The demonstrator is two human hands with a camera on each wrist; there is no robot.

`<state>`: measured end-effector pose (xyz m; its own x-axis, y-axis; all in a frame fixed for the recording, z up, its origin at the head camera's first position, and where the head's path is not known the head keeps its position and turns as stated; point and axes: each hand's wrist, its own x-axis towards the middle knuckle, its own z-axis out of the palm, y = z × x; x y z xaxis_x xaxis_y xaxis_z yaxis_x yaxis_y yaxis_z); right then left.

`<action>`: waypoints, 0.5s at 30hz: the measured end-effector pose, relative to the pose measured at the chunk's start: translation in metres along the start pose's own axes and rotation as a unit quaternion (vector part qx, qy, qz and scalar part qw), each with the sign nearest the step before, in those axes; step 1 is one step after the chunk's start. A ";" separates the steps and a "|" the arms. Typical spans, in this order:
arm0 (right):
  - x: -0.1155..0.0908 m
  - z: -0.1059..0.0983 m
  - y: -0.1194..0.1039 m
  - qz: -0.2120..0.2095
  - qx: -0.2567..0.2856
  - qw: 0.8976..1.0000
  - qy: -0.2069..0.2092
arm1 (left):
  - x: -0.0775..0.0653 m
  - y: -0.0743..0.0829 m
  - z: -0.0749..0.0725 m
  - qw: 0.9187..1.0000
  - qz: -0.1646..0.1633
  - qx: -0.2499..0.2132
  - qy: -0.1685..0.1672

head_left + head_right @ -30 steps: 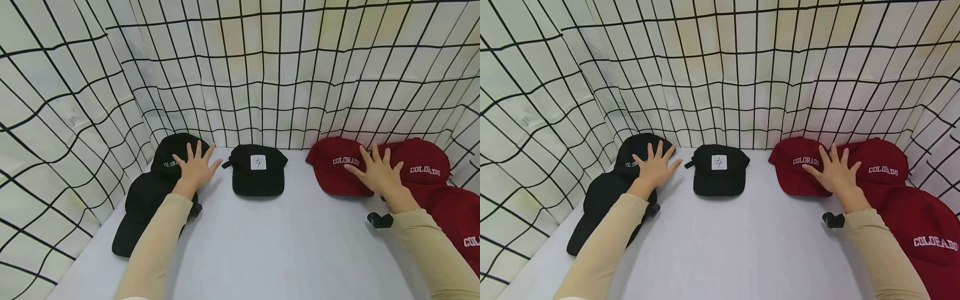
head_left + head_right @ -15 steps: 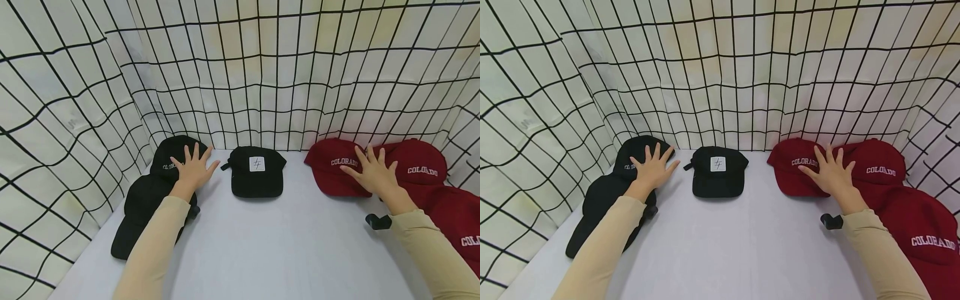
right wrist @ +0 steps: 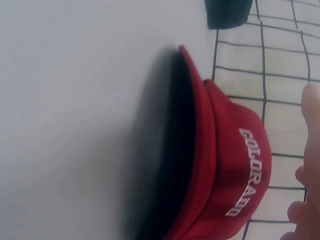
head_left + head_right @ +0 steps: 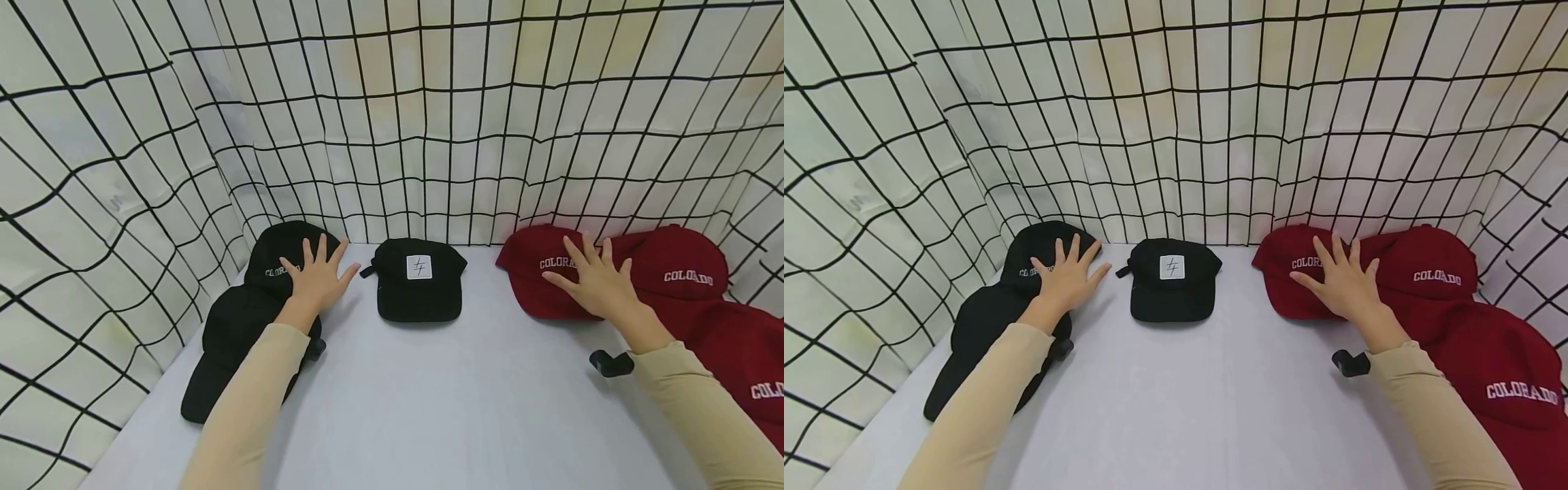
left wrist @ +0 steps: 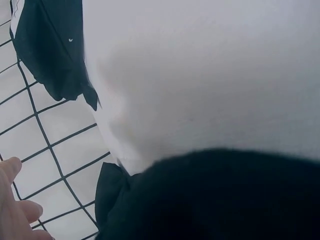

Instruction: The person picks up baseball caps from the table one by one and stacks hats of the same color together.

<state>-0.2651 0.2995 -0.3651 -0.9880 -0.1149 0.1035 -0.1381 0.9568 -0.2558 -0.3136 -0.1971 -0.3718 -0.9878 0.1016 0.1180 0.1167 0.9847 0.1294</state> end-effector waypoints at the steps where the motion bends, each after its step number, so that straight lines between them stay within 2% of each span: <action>1: 0.000 0.000 -0.002 -0.003 0.001 1.000 0.000 | 0.000 0.000 0.000 1.000 0.002 0.000 0.002; 15: -0.007 0.008 -0.029 -0.048 0.006 0.999 -0.007 | -0.011 0.004 0.002 1.000 0.028 0.003 0.015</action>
<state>-0.2548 0.2707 -0.3660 -0.9711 -0.2095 0.1143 -0.2326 0.9379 -0.2574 -0.3022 -0.1937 -0.3750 -0.9763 0.1520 0.1538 0.1706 0.9785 0.1158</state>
